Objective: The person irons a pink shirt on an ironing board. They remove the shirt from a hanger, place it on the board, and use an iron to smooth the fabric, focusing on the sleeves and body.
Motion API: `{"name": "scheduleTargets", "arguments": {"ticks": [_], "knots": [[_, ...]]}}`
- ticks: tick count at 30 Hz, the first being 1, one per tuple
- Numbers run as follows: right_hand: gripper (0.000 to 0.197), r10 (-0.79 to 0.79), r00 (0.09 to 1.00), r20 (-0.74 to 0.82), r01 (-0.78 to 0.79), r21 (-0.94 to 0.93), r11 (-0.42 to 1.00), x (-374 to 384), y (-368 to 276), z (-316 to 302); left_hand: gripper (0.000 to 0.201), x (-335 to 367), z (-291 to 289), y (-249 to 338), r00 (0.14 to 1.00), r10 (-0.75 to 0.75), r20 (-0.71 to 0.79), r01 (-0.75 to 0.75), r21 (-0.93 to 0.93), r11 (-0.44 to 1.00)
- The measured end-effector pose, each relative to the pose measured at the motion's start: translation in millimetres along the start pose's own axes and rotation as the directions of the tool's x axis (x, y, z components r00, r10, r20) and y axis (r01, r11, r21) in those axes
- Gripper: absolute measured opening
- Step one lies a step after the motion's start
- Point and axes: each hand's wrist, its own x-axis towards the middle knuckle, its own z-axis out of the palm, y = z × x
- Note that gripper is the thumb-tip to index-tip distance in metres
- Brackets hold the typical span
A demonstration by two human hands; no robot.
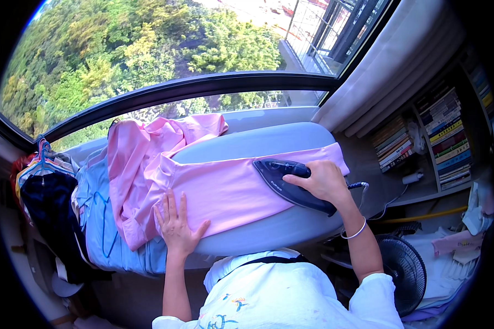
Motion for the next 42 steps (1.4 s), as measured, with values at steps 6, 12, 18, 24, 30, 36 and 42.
{"name": "scheduleTargets", "arguments": {"ticks": [6,12,18,24,30,36,42], "knots": [[0.065,-0.020,1.000,0.014,0.020,0.026,0.999,-0.2,-20.5,5.6,0.093,0.5,0.9,-1.1,1.000,0.000,0.003,0.000,0.006,1.000],[0.064,-0.030,0.998,0.062,0.027,0.041,0.999,-1.1,-45.3,6.8,0.092,-0.3,1.3,-0.7,1.000,-0.003,-0.002,0.003,0.009,1.000],[0.062,-0.070,0.996,0.052,0.068,0.036,0.997,-3.5,-65.1,14.4,0.093,0.0,1.5,-0.5,1.000,0.001,0.001,-0.001,0.005,1.000],[0.061,-0.098,0.992,0.080,0.096,0.025,0.995,-6.4,-88.0,20.7,0.092,0.6,0.4,-0.2,1.000,0.003,-0.004,-0.003,0.014,1.000],[0.063,-0.096,0.994,0.057,0.096,-0.009,0.995,-7.5,-78.9,19.4,0.090,-0.5,0.0,-1.8,1.000,0.004,-0.005,-0.004,0.005,1.000],[0.062,-0.004,1.000,0.000,0.004,-0.009,1.000,-10.4,-29.8,8.4,0.091,-12.6,3.1,-14.9,0.998,-0.059,-0.005,0.059,-0.006,0.998],[0.064,0.044,0.999,-0.010,-0.044,0.013,0.999,-12.0,-13.7,7.7,0.091,-14.2,4.9,-19.1,0.997,-0.062,-0.034,0.059,-0.070,0.996]]}}
